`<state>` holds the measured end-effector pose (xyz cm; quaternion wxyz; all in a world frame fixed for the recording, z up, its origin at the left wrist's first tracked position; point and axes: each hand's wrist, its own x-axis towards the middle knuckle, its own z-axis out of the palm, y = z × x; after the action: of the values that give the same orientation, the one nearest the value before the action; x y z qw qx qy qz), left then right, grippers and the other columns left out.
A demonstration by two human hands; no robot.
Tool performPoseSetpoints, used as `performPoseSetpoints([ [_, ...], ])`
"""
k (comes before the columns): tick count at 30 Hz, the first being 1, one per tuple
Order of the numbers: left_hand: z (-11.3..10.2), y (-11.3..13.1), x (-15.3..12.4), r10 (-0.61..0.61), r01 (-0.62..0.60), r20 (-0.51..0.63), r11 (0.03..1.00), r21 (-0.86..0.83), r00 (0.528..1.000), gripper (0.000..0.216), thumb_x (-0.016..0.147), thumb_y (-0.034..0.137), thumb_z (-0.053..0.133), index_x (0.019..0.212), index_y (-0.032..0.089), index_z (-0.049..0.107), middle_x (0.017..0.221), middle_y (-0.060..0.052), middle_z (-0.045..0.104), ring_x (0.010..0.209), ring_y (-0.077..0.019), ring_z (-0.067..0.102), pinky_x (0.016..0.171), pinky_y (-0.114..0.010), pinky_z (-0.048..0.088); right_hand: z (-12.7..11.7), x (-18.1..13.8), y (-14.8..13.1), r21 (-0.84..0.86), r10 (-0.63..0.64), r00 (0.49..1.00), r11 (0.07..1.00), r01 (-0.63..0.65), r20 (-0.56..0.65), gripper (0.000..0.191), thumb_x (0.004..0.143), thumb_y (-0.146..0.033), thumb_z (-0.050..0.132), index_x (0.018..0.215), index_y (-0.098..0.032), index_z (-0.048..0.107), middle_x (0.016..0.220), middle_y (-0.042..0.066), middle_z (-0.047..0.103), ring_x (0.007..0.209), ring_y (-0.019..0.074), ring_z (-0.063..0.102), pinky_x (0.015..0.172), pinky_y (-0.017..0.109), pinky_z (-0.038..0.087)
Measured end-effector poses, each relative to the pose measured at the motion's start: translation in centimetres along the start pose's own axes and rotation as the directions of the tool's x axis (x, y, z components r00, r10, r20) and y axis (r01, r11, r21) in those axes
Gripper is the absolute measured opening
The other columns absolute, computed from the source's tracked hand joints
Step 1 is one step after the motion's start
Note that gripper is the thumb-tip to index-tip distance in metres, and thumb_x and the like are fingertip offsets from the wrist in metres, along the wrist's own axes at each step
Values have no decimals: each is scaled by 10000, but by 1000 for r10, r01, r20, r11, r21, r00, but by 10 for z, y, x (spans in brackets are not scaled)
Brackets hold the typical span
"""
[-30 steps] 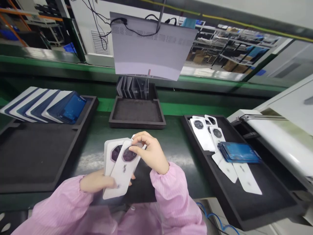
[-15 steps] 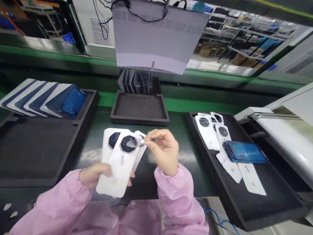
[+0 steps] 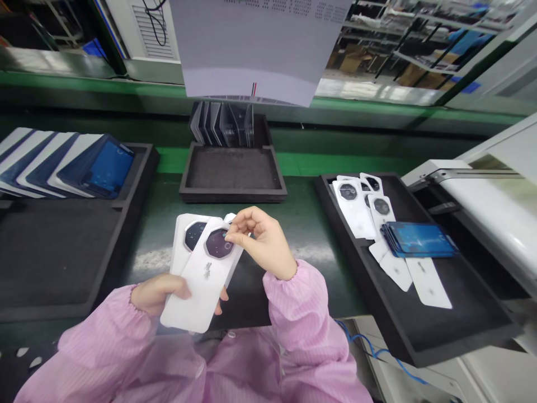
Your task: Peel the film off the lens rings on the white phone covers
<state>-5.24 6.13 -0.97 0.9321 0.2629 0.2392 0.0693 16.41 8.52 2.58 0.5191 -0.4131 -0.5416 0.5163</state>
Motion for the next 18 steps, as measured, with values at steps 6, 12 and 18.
performPoseSetpoints([
  [6,-1,-1,0,-4,4,-20,1000,13,1000,531,577,180,559,1097,117,648,1061,-126,669,984,-303,607,624,-314,529,0,0,3,-52,-6,1000,999,6,8,233,698,-216,730,832,-192,541,708,-12,654,651,122,611,617,257,476],
  [12,0,0,0,5,-5,-27,1000,24,1000,527,574,175,551,1089,127,653,1070,-115,666,997,-308,601,634,-324,524,1,-1,6,-155,-44,999,987,45,8,213,724,-206,704,862,-199,541,713,-14,658,628,123,597,596,260,465],
  [18,-1,0,0,30,-30,-31,999,20,999,523,595,161,522,1103,109,638,1038,-122,677,959,-298,618,634,-329,519,7,0,8,-555,-259,965,798,235,35,224,699,-233,747,870,-219,603,878,29,670,819,197,607,708,335,491],
])
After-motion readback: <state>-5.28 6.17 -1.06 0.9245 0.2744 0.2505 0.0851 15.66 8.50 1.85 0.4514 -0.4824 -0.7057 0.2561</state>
